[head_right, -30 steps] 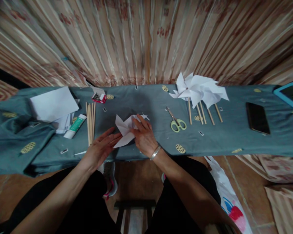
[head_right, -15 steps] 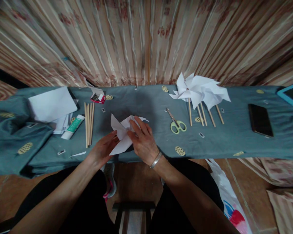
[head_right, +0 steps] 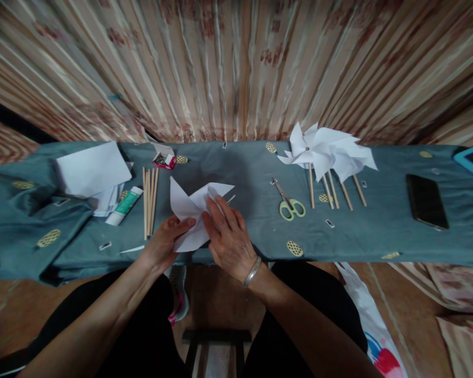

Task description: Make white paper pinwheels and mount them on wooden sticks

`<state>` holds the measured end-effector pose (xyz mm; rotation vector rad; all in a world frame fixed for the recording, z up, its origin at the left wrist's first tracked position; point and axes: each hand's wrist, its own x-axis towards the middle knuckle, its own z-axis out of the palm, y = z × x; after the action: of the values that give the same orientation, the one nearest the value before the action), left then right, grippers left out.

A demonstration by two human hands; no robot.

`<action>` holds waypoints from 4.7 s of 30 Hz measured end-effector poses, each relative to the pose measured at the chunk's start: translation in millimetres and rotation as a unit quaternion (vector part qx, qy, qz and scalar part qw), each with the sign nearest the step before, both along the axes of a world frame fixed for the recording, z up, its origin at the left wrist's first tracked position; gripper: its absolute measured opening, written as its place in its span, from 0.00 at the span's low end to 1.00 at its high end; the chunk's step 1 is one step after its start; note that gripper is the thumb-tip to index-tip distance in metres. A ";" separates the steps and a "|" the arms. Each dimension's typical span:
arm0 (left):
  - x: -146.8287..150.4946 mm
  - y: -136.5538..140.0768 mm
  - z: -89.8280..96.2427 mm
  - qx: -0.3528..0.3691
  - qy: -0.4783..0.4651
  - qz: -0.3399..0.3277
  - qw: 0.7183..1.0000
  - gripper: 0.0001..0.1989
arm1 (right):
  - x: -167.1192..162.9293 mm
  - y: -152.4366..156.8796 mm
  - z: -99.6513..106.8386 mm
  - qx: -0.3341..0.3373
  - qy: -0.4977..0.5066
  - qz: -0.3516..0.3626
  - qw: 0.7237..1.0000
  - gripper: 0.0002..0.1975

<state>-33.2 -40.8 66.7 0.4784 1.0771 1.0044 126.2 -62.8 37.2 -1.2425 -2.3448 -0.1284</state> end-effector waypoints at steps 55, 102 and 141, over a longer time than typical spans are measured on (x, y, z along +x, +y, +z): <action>28.6 13.9 -9.8 0.033 -0.031 0.020 0.999 0.18 | 36.5 36.8 21.2 -0.451 0.558 -0.009 0.697 0.27; 28.3 43.7 -17.4 0.101 0.059 0.072 0.991 0.14 | 23.2 60.5 19.1 -0.421 0.615 -0.067 0.663 0.24; -54.8 69.9 10.4 0.156 -0.080 0.257 0.951 0.13 | -71.2 70.6 -21.6 -0.285 0.322 -0.057 0.901 0.12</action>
<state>-88.0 29.1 77.1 0.3656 0.9155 1.6619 55.0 7.8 15.5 -1.3956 -1.7579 0.8628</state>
